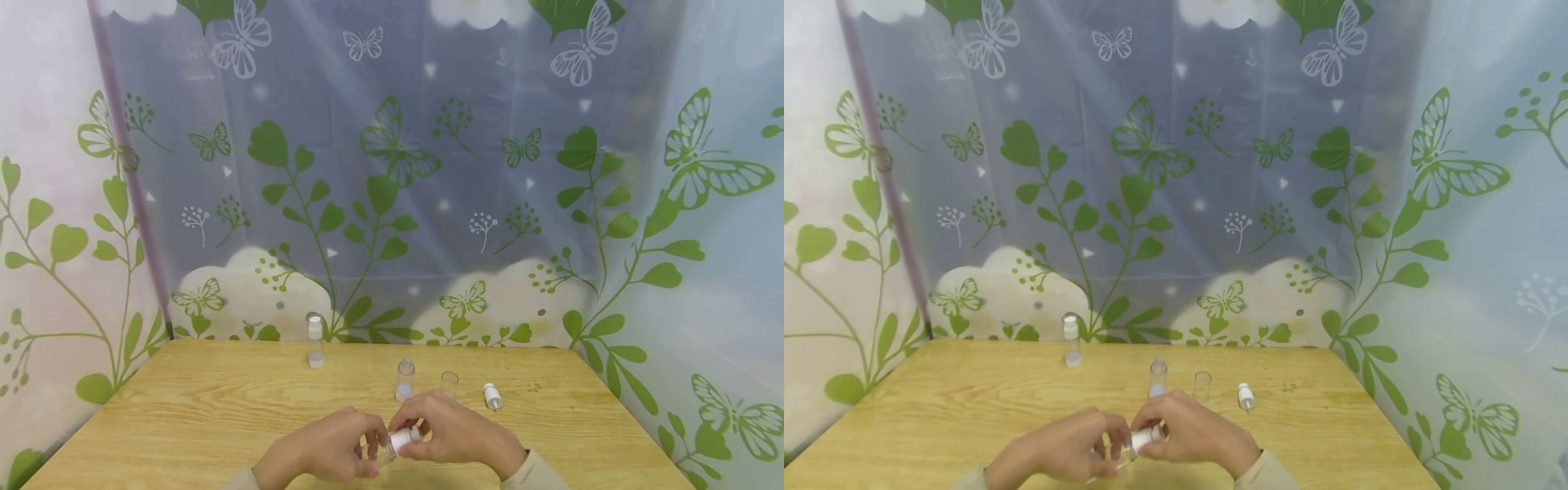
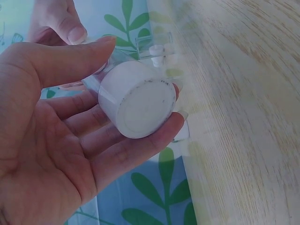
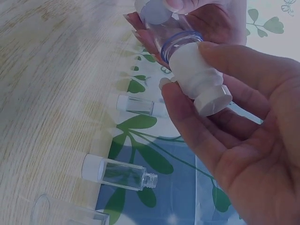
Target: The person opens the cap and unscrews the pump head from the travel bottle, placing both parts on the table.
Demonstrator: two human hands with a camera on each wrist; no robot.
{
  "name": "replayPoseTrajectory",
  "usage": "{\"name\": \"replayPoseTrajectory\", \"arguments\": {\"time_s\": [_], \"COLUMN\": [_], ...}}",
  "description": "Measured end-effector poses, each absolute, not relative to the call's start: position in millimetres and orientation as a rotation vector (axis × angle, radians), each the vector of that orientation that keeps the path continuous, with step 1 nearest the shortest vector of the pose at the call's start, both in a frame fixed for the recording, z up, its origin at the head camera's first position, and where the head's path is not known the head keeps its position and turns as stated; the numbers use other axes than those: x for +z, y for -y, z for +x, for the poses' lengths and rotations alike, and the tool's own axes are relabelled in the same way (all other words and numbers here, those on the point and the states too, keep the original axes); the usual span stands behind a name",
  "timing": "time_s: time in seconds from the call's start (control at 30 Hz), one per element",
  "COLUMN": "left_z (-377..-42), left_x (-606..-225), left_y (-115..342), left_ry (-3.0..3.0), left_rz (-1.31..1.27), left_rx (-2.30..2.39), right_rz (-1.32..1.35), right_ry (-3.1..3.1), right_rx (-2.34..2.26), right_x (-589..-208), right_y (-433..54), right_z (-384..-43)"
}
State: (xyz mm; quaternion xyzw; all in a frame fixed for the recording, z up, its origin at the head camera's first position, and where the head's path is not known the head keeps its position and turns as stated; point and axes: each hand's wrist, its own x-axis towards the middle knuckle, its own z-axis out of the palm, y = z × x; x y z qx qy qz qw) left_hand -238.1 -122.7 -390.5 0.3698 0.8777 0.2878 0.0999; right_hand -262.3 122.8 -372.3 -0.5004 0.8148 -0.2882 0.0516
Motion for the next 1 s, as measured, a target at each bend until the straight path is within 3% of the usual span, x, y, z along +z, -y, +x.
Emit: {"name": "replayPoseTrajectory", "arguments": {"time_s": [1.0], "left_z": [-239.5], "left_x": [-390.6], "left_y": [123.7], "left_ry": [-2.585], "left_rz": [1.106], "left_rx": [0.86], "right_rz": [-1.466], "right_ry": [-2.494], "right_rx": [-0.861], "right_x": [-372.7], "right_y": [-122.0], "right_z": [-260.7]}}
